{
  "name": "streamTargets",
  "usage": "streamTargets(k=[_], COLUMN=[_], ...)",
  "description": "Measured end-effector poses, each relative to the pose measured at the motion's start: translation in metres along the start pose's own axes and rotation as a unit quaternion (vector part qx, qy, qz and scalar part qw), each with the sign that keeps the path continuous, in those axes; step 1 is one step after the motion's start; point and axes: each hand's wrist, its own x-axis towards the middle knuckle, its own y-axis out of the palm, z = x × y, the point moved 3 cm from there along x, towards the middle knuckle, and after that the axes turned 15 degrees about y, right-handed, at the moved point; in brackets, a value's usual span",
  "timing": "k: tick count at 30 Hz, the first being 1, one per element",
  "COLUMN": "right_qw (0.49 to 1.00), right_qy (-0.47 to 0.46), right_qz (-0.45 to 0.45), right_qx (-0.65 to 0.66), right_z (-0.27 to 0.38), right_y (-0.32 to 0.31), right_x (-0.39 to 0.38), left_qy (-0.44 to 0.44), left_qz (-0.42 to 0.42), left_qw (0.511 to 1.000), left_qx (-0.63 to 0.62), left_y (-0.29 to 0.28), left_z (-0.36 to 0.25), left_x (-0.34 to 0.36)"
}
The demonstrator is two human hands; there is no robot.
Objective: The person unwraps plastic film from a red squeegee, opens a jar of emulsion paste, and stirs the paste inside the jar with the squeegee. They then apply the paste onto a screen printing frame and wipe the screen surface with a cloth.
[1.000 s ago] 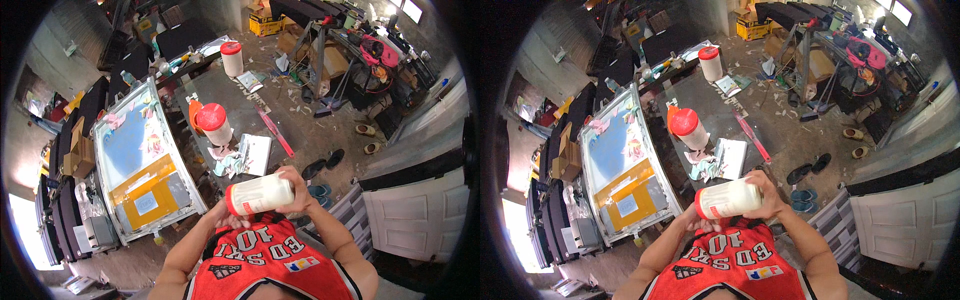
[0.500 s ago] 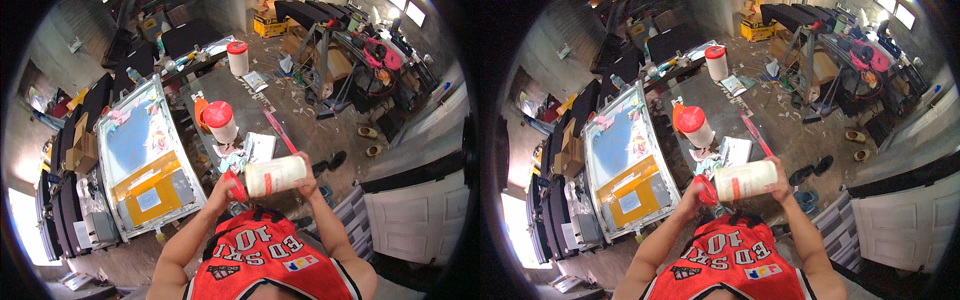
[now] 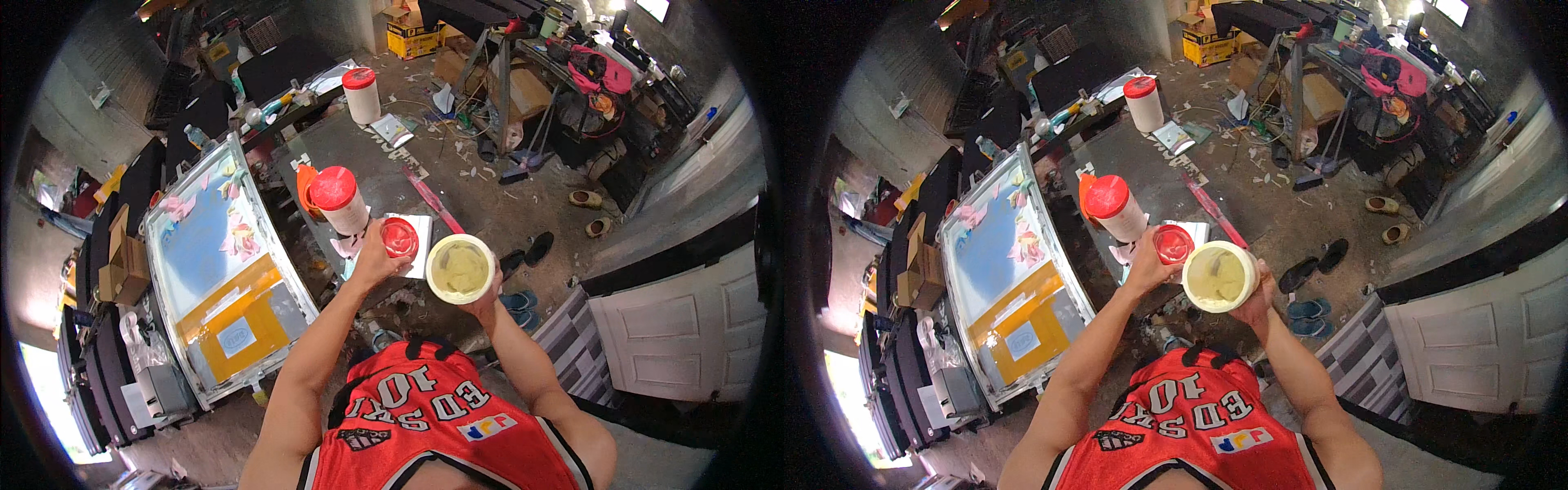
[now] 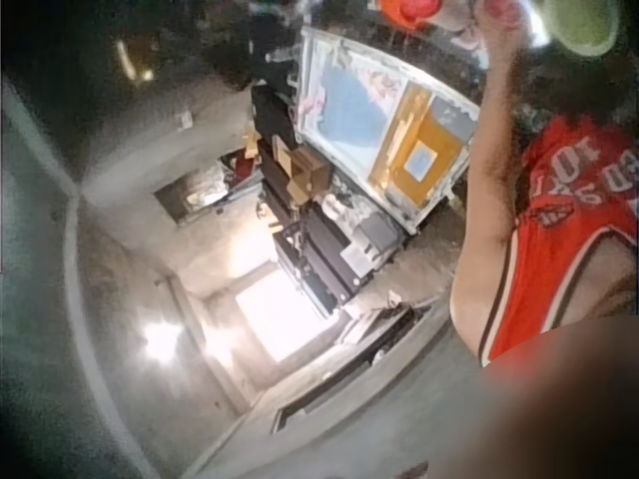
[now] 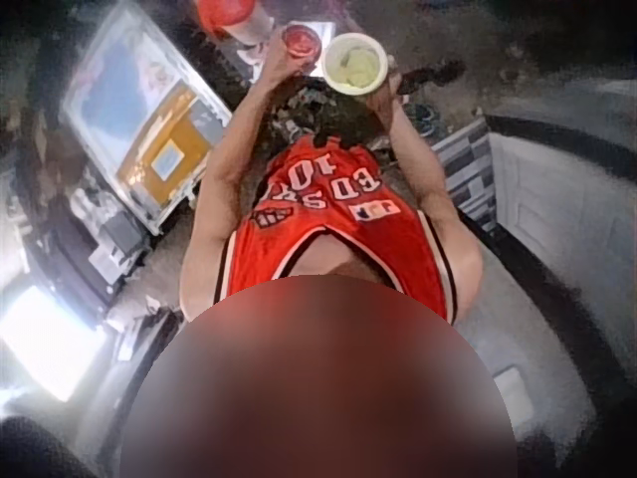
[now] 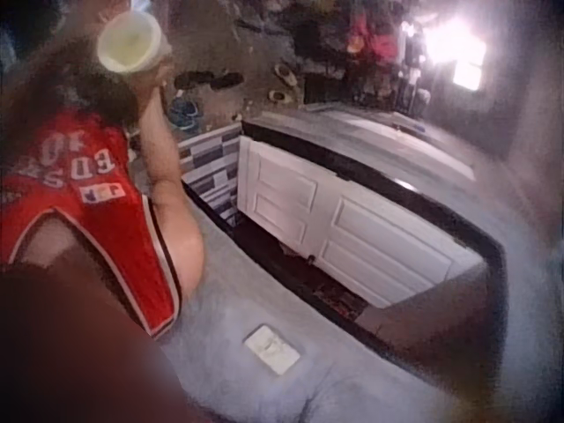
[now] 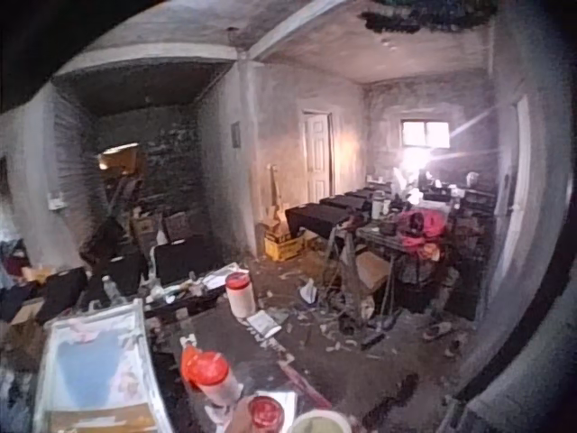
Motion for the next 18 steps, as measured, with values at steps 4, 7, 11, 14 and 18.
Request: streamTargets(k=[4, 7, 11, 14, 18], right_qw=[0.998, 0.996, 0.982, 0.981, 0.593], right_qy=[0.034, 0.049, 0.099, 0.071, -0.213], right_qz=[0.034, 0.053, 0.143, -0.052, -0.313], right_qx=[0.045, 0.049, 0.068, -0.174, -0.710], right_z=[-0.014, -0.029, -0.047, -0.036, 0.025], right_y=[0.005, 0.006, 0.003, -0.015, -0.022], right_x=[0.001, 0.007, 0.022, 0.034, 0.036], left_qy=[0.135, 0.168, 0.204, 0.122, 0.152], left_qz=[0.054, 0.088, -0.014, -0.064, -0.065], left_qw=[0.981, 0.977, 0.948, 0.939, 0.967], left_qx=[0.130, -0.098, -0.245, -0.315, -0.192], left_y=[-0.019, -0.020, -0.015, -0.015, -0.027], left_z=[-0.039, -0.091, -0.133, -0.130, -0.112], left_x=[-0.015, -0.040, -0.050, -0.057, -0.068])
